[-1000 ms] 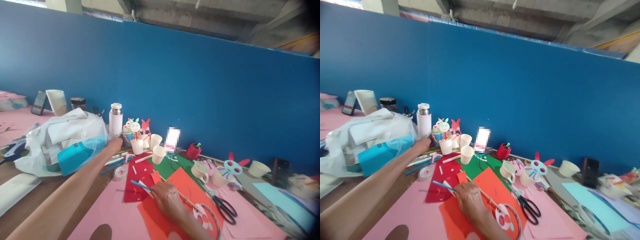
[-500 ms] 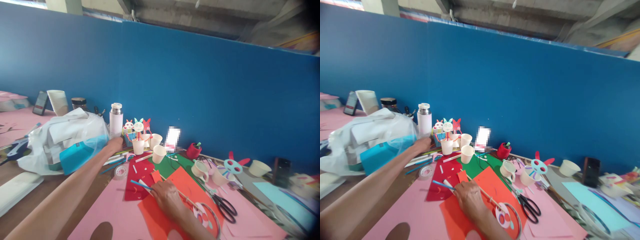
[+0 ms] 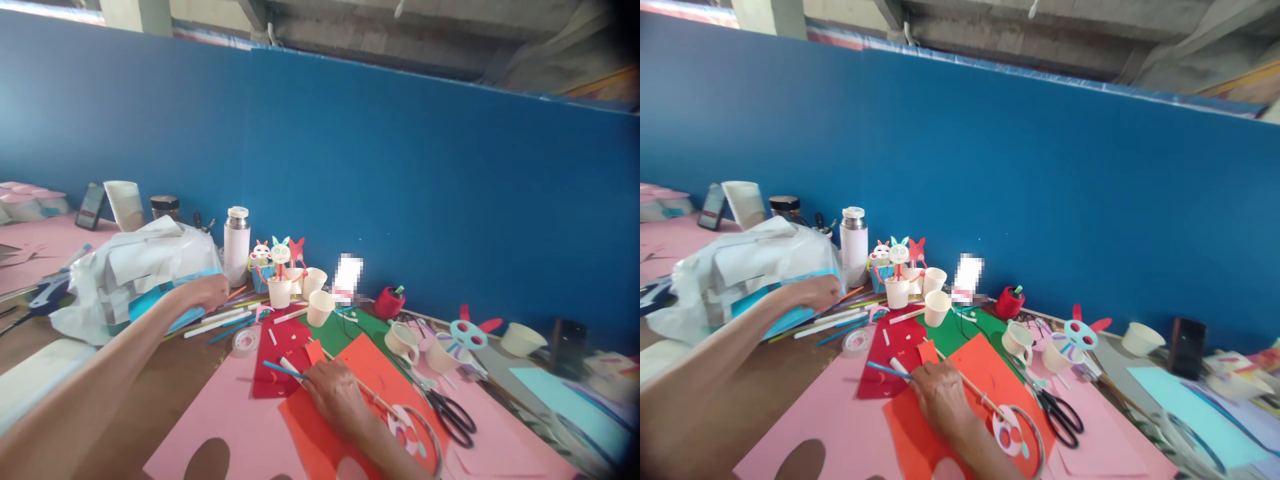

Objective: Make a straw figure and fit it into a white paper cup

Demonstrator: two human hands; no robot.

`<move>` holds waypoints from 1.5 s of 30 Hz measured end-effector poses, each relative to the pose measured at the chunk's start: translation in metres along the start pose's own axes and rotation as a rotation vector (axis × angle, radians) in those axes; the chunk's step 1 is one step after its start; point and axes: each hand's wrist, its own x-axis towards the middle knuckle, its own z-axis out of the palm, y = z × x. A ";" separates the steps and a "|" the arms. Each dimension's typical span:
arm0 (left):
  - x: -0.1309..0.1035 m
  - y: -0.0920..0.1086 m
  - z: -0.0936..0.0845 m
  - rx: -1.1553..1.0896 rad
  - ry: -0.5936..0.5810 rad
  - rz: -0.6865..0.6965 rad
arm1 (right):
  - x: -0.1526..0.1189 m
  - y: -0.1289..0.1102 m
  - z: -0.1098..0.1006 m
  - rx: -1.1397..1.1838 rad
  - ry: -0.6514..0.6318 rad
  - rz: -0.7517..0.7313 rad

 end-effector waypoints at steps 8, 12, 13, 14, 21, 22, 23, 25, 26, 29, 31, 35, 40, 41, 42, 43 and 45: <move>-0.058 0.010 -0.007 -0.530 -0.548 0.107 | 0.001 -0.001 0.000 0.064 0.076 0.012; -0.065 0.040 0.034 -0.885 -0.539 0.180 | 0.003 -0.006 -0.011 0.196 0.117 0.169; -0.065 0.047 0.045 -0.938 -0.538 0.181 | 0.004 -0.008 -0.014 0.251 0.103 0.219; -0.065 0.054 0.055 -0.980 -0.531 0.180 | 0.004 -0.009 -0.017 0.321 0.085 0.264; -0.066 0.079 0.094 -1.099 -0.644 0.187 | 0.007 -0.008 -0.020 0.901 0.106 0.443; -0.068 0.080 0.096 -1.093 -0.658 0.185 | 0.007 -0.007 -0.020 0.956 0.113 0.461; -0.069 0.081 0.098 -1.083 -0.665 0.186 | 0.008 -0.007 -0.019 1.006 0.113 0.479; -0.073 0.083 0.102 -1.041 -0.668 0.206 | 0.009 -0.006 -0.019 1.091 0.103 0.515; -0.076 0.083 0.104 -1.009 -0.661 0.222 | 0.009 -0.006 -0.019 1.125 0.096 0.534; -0.083 0.085 0.111 -0.853 -0.660 0.290 | 0.009 -0.007 -0.019 1.180 0.072 0.591; -0.088 0.088 0.115 -0.736 -0.638 0.357 | 0.009 -0.008 -0.018 1.184 0.041 0.620; -0.098 0.092 0.115 -0.553 -0.585 0.464 | 0.008 -0.010 -0.015 1.180 0.012 0.637; -0.075 0.079 0.086 -0.345 -0.461 0.547 | 0.008 -0.011 -0.016 1.145 0.055 0.627; -0.064 0.072 0.076 -0.281 -0.351 0.513 | 0.008 -0.011 -0.016 1.137 0.055 0.627; -0.052 0.064 0.065 -0.184 -0.253 0.449 | 0.008 -0.012 -0.017 1.127 0.046 0.628; -0.040 0.056 0.055 -0.053 -0.165 0.376 | 0.008 -0.012 -0.018 1.114 0.032 0.630; -0.018 0.039 0.039 0.161 -0.096 0.249 | 0.008 -0.013 -0.020 1.079 0.002 0.622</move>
